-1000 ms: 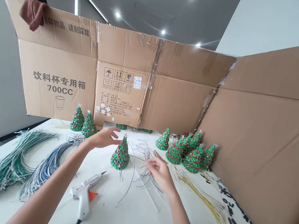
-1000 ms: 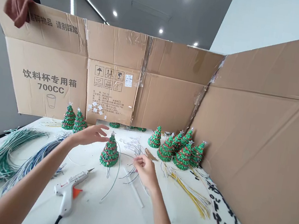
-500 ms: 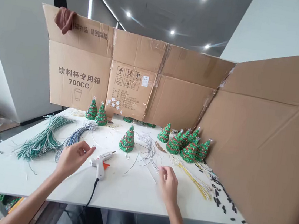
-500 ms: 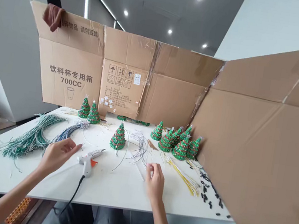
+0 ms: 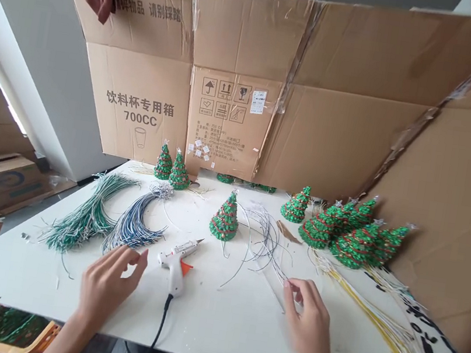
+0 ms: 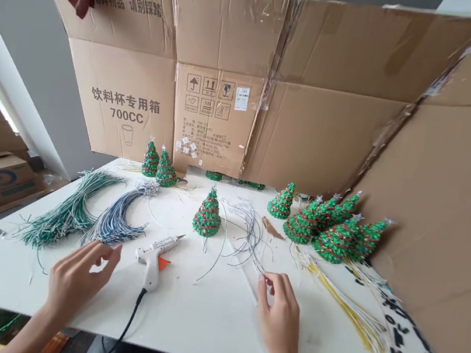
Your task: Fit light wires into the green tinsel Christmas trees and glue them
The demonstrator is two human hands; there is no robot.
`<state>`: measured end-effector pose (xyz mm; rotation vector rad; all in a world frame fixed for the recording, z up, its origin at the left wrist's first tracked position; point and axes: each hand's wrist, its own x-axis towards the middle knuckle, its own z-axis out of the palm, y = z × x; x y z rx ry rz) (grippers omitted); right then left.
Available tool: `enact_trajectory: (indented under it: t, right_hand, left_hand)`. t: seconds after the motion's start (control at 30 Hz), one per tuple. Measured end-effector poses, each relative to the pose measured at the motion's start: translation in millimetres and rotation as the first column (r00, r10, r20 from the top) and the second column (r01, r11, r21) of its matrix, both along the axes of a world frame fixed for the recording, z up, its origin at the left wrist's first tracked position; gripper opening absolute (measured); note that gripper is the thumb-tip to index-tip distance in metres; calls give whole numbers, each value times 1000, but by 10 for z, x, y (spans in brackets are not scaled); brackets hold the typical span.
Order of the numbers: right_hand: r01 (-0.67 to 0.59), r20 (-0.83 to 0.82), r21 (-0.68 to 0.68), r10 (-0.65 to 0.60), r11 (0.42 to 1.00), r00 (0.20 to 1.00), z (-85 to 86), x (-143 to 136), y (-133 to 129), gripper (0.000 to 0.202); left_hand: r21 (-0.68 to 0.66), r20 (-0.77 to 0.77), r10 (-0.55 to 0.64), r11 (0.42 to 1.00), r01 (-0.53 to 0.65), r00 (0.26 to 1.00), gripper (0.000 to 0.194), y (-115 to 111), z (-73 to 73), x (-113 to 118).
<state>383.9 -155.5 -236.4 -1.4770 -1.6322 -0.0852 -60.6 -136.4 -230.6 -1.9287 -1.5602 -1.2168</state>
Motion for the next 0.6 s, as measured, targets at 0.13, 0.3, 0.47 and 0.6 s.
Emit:
enact_trajectory:
  t: [0.13, 0.3, 0.47, 0.6]
  right_hand:
    - [15, 85, 17, -16, 1000, 996, 7, -4, 5, 25]
    - [24, 154, 54, -32, 998, 988, 9, -19, 11, 28]
    - [38, 195, 34, -44, 999, 980, 5, -23, 21, 28]
    - [46, 240, 19, -49, 999, 969, -6, -40, 36, 26]
  left_hand:
    - [47, -152, 45, 998, -38, 987, 20, -65, -41, 78]
    - [-43, -59, 22, 999, -24, 998, 26, -82, 31, 140]
    - [-168, -24, -9, 986, 5, 1000, 34, -63, 98, 188]
    - [-222, 50, -31, 974, 41, 998, 35, -160, 84, 376]
